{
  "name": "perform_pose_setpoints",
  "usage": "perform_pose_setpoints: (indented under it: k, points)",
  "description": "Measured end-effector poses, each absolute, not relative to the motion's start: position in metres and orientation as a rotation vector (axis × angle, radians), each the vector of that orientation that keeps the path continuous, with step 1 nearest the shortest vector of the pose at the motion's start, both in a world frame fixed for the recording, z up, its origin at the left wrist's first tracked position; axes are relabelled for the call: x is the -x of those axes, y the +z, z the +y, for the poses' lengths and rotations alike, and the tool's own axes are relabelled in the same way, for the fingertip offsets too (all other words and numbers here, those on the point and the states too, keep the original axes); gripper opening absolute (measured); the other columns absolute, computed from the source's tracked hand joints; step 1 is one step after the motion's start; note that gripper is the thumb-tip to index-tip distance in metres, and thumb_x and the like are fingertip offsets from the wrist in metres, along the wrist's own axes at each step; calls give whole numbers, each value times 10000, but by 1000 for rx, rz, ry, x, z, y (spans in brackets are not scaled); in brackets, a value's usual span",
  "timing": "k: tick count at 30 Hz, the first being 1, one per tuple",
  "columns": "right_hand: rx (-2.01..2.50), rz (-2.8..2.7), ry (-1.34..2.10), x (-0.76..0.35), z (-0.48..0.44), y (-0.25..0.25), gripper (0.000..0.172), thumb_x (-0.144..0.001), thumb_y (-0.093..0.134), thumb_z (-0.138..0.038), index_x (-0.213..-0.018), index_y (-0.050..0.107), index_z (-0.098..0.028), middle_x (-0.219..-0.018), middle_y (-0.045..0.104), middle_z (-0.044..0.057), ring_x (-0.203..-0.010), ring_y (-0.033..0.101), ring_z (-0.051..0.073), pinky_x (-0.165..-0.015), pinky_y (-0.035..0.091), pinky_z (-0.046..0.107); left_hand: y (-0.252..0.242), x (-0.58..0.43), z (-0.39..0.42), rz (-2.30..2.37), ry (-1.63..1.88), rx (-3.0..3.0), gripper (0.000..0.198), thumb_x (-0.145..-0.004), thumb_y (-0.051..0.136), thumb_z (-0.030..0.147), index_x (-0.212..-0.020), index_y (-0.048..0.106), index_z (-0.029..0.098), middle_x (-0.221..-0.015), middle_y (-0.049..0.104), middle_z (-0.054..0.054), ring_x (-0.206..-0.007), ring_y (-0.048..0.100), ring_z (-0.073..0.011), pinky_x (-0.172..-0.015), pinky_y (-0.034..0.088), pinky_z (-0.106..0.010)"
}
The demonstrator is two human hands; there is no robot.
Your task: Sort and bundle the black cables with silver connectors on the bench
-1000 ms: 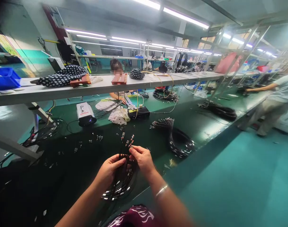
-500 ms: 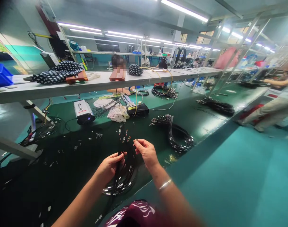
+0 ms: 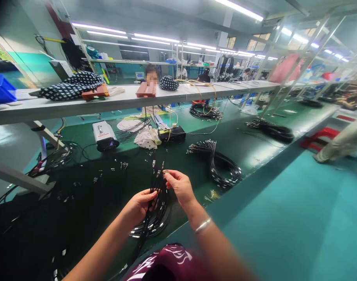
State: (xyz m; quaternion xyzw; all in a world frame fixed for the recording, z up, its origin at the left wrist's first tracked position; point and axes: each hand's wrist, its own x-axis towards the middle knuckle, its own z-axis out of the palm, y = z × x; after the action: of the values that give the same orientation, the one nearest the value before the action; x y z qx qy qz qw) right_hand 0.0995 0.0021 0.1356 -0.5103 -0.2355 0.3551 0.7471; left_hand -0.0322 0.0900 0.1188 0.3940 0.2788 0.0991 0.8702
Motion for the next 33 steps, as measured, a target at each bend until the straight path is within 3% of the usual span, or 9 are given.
perform_pose_setpoints:
  k: [6, 10, 14, 21, 27, 33]
  points:
    - [1109, -478, 770, -102, 0, 132, 294, -672, 708, -377, -863, 677, -155, -795, 604, 34, -579, 468, 78, -532, 395, 191, 122, 29, 85, 580, 280, -813, 295, -638, 728, 289, -882, 652, 143, -629, 529, 10, -518, 448, -57, -448, 308, -159]
    - [1108, -459, 722, -102, -3, 129, 276, -684, 704, -370, -866, 672, -166, -837, 611, 35, -600, 487, 77, -550, 407, 184, 121, 27, 91, 702, 442, -926, 328, -555, 775, 290, -824, 673, 133, -707, 591, -17, -615, 511, -91, -581, 409, -192]
    - [1088, -445, 703, -102, -6, 128, 287, -691, 702, -363, -888, 665, -157, -857, 618, 50, -607, 497, 77, -542, 409, 176, 120, 30, 98, 724, 552, -1264, 320, -620, 718, 353, -839, 678, 124, -686, 583, -15, -566, 459, -89, -536, 372, -199]
    - [1045, -379, 633, -103, -9, 129, 290, -676, 716, -359, -853, 649, -140, -806, 602, 36, -583, 502, 79, -543, 438, 193, 125, 33, 86, 754, 447, -1419, 380, -627, 685, 415, -871, 680, 124, -686, 594, -27, -572, 450, -110, -539, 352, -219]
    - [1063, -346, 666, -102, -12, 132, 479, -638, 742, -355, -1055, 605, -164, -767, 595, 13, -576, 510, 85, -553, 449, 204, 122, 34, 76, 736, 418, -1437, 341, -626, 682, 394, -843, 689, 132, -659, 584, -16, -555, 439, -101, -528, 344, -215]
    - [1147, -395, 678, -106, -18, 135, 359, -626, 736, -391, -873, 678, -137, -780, 596, 29, -575, 494, 82, -530, 441, 194, 125, 33, 69, 715, 407, -1379, 359, -615, 692, 412, -861, 700, 150, -683, 632, -21, -601, 516, -125, -568, 395, -227]
